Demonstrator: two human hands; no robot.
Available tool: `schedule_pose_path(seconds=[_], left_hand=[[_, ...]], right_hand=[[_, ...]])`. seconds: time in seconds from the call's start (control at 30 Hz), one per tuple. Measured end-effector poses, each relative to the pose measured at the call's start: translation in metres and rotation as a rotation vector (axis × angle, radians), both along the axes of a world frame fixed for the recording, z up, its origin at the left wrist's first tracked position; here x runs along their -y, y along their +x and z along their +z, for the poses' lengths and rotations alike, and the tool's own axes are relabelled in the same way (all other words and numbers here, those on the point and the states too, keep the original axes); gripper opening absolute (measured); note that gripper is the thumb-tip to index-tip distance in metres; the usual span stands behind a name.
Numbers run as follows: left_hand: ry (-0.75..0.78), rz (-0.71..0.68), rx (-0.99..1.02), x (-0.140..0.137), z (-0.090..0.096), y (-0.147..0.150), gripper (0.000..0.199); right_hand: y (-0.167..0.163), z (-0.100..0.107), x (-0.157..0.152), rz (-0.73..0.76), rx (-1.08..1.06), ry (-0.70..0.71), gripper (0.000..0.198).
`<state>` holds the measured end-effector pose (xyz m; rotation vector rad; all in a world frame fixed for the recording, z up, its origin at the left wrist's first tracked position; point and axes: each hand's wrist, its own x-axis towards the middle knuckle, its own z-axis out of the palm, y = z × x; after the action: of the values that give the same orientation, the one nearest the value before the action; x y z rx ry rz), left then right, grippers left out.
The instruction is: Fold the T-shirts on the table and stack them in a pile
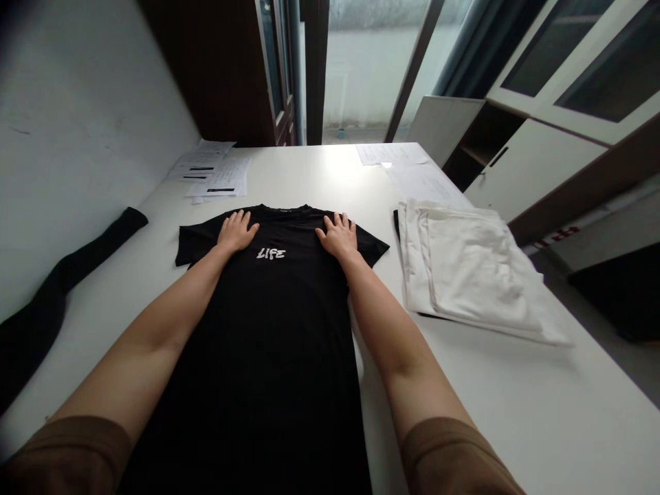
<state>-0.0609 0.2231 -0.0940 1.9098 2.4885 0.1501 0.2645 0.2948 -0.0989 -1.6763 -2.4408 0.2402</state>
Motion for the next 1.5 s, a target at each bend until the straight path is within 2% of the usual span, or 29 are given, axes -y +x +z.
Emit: schedule_pose_path(seconds=[0.07, 0.13, 0.23, 0.4, 0.5, 0.63, 0.73, 0.87, 0.97, 1.1, 1.23, 1.3, 1.37, 1.5], left_hand=[[0.058, -0.039, -0.012, 0.01, 0.01, 0.013, 0.066], [0.104, -0.157, -0.013, 0.027, 0.022, 0.034, 0.06], [0.115, -0.425, 0.031, 0.067, 0.034, 0.08, 0.055], [0.017, -1.004, 0.135, 0.155, 0.041, 0.175, 0.053], [0.011, -1.307, 0.129, 0.197, 0.046, 0.22, 0.051], [0.098, -1.546, 0.084, 0.23, 0.056, 0.253, 0.037], [0.13, -1.623, 0.088, 0.246, 0.062, 0.266, 0.03], [0.155, -1.657, 0.101, 0.26, 0.066, 0.278, 0.027], [0.187, -1.649, 0.08, 0.265, 0.066, 0.281, 0.026], [0.216, -1.651, 0.086, 0.27, 0.066, 0.276, 0.025], [0.206, -1.608, 0.113, 0.275, 0.069, 0.267, 0.025], [0.211, -1.588, 0.099, 0.278, 0.073, 0.263, 0.023], [0.219, -1.576, 0.08, 0.281, 0.078, 0.259, 0.021], [0.216, -1.562, 0.068, 0.292, 0.087, 0.244, 0.019]], right_hand=[[0.001, 0.0, 0.0, 0.004, -0.012, -0.002, 0.068], [0.0, 0.002, 0.0, 0.012, -0.042, 0.002, 0.065], [0.006, 0.011, -0.004, -0.03, -0.124, 0.031, 0.057], [0.047, 0.034, -0.014, -0.33, -0.145, 0.063, 0.053], [0.076, 0.043, -0.016, -0.388, -0.039, -0.027, 0.055], [0.092, 0.048, -0.017, -0.303, 0.12, -0.208, 0.053], [0.089, 0.051, -0.017, -0.241, 0.17, -0.288, 0.043], [0.081, 0.056, -0.017, -0.243, 0.12, -0.226, 0.038], [0.079, 0.059, -0.017, -0.175, 0.072, -0.242, 0.039], [0.084, 0.065, -0.015, -0.099, 0.005, -0.334, 0.053], [0.086, 0.071, -0.012, -0.062, -0.128, -0.329, 0.07], [0.081, 0.074, -0.009, -0.027, -0.243, -0.292, 0.064], [0.07, 0.076, -0.004, -0.007, -0.397, -0.271, 0.048], [0.038, 0.082, 0.005, -0.038, -0.706, -0.381, 0.027]])
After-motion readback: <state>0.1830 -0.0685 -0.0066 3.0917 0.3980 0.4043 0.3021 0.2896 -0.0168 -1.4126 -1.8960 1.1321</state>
